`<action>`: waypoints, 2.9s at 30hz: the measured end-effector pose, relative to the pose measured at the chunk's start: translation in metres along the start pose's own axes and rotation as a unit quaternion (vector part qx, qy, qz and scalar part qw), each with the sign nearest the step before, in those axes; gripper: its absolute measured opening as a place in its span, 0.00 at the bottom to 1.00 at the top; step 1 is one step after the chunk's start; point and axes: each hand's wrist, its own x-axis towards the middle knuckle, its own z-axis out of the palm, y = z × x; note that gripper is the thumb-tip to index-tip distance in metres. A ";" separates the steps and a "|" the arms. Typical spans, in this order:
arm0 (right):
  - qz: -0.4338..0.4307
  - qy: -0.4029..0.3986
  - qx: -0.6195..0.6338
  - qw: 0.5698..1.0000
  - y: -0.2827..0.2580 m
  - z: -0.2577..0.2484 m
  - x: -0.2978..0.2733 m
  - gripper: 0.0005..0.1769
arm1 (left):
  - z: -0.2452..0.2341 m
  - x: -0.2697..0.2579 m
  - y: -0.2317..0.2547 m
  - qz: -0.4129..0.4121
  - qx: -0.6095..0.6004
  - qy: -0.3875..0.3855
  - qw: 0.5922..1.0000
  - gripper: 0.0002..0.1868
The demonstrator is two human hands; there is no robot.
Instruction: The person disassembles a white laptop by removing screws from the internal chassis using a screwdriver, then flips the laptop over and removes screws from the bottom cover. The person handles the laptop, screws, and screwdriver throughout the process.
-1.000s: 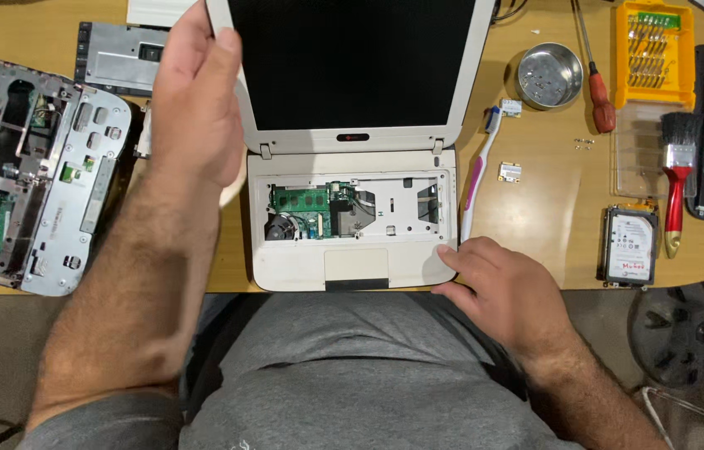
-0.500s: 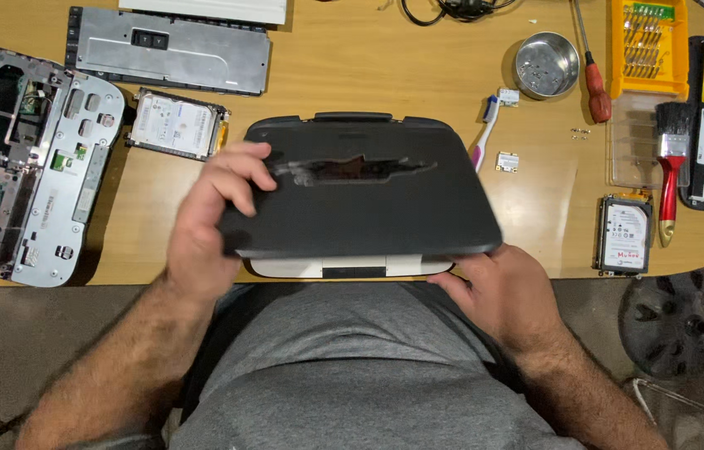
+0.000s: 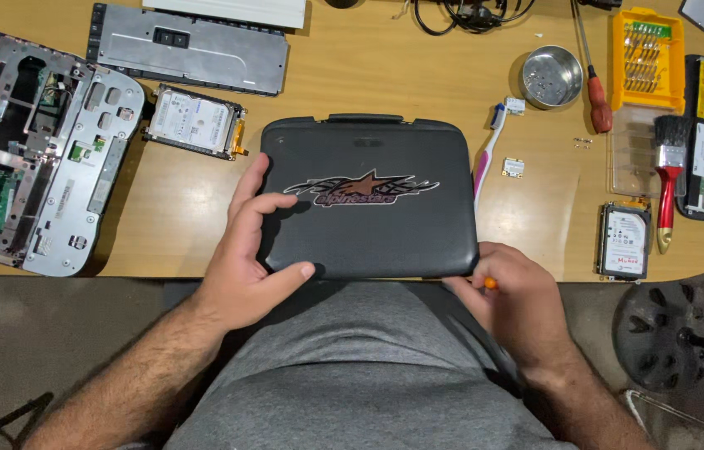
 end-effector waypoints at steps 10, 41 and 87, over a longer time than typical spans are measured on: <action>0.172 0.003 0.324 0.930 -0.011 -0.025 -0.019 0.20 | 0.001 0.004 -0.001 -0.009 0.100 -0.008 0.995 0.32; -0.096 -0.315 0.058 0.942 -0.092 0.001 0.055 0.33 | -0.107 0.017 0.087 0.133 -0.235 -0.122 0.955 0.54; -0.313 -0.130 -0.224 0.914 -0.017 -0.009 0.094 0.21 | -0.026 0.079 0.054 0.030 0.364 -0.160 0.917 0.33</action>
